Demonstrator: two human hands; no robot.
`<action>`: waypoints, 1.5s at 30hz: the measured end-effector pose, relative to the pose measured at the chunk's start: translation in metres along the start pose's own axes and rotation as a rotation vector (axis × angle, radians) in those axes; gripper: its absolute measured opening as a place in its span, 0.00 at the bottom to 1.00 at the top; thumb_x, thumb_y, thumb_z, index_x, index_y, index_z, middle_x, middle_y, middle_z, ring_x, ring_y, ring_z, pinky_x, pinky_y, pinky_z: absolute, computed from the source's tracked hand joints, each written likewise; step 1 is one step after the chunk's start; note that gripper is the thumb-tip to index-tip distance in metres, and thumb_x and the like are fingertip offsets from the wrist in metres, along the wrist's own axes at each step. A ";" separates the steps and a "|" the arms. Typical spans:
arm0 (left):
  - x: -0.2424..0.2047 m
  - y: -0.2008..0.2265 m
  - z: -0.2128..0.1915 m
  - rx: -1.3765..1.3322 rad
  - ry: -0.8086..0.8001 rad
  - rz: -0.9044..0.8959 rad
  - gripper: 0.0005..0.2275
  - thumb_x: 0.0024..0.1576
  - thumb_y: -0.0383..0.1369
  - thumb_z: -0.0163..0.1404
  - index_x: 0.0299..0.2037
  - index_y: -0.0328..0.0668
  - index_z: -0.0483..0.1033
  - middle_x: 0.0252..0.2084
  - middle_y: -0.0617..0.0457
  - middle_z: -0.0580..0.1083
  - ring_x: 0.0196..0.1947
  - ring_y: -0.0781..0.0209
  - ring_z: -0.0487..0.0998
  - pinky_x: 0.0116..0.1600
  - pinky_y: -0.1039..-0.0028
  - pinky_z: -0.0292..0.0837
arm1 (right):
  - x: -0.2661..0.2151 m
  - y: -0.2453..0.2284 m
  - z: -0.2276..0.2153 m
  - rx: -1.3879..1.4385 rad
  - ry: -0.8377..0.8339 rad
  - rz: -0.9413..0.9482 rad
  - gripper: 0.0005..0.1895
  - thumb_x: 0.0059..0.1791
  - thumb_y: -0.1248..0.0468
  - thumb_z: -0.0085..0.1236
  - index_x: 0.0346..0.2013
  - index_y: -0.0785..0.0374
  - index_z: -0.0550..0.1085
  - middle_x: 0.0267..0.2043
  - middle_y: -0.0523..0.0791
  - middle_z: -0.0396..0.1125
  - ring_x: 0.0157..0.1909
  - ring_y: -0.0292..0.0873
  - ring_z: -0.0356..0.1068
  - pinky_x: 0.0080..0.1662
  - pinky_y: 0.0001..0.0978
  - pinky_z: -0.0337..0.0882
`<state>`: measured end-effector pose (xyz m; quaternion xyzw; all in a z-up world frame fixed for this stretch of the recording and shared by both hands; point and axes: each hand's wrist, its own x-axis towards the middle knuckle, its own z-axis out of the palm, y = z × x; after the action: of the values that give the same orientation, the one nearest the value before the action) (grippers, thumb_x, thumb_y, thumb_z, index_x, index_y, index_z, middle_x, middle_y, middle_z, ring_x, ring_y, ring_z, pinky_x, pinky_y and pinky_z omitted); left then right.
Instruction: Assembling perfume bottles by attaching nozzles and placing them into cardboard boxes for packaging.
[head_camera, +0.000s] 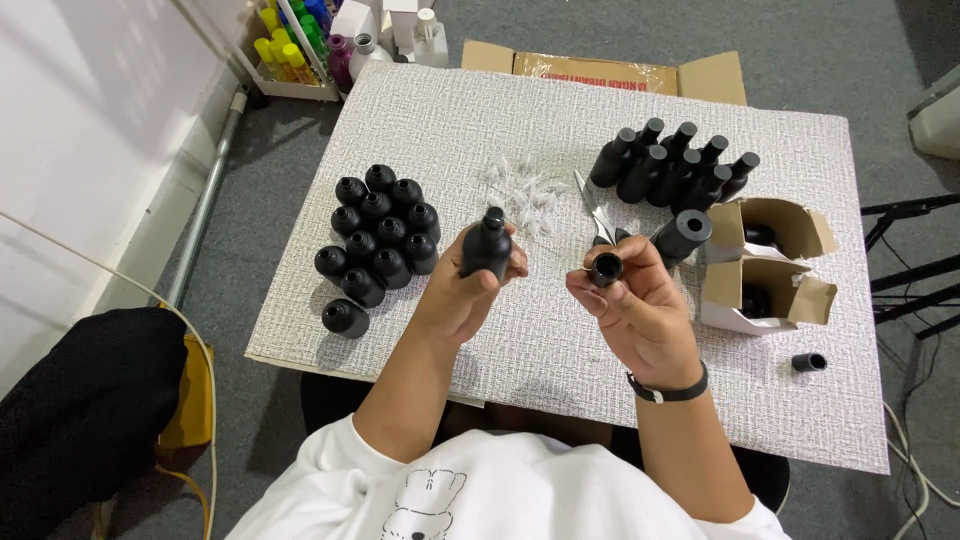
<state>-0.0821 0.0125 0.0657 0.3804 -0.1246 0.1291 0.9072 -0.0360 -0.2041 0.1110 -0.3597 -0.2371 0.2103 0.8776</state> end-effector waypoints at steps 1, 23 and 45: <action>-0.001 -0.004 -0.002 0.000 0.001 0.000 0.32 0.47 0.41 0.69 0.58 0.32 0.70 0.41 0.42 0.76 0.49 0.53 0.78 0.58 0.62 0.73 | -0.001 0.002 -0.001 0.001 0.000 0.001 0.13 0.53 0.74 0.46 0.51 0.64 0.60 0.55 0.55 0.65 0.57 0.54 0.74 0.60 0.45 0.75; -0.004 -0.061 0.001 0.987 0.227 -0.136 0.26 0.41 0.44 0.72 0.48 0.51 0.76 0.43 0.53 0.77 0.50 0.55 0.74 0.58 0.63 0.64 | -0.010 0.045 -0.069 -0.943 0.299 -0.131 0.17 0.39 0.74 0.75 0.30 0.72 0.70 0.34 0.55 0.72 0.39 0.49 0.78 0.45 0.35 0.78; -0.013 -0.082 -0.016 1.391 0.071 0.099 0.23 0.49 0.42 0.65 0.52 0.52 0.71 0.54 0.58 0.79 0.57 0.54 0.77 0.65 0.50 0.56 | -0.084 -0.034 -0.070 -1.684 0.429 -0.375 0.16 0.43 0.69 0.73 0.44 0.61 0.78 0.40 0.47 0.75 0.46 0.51 0.75 0.51 0.40 0.74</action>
<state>-0.0648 -0.0330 -0.0031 0.8624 -0.0005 0.2326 0.4497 -0.0568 -0.3092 0.0690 -0.8726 -0.1986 -0.2529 0.3677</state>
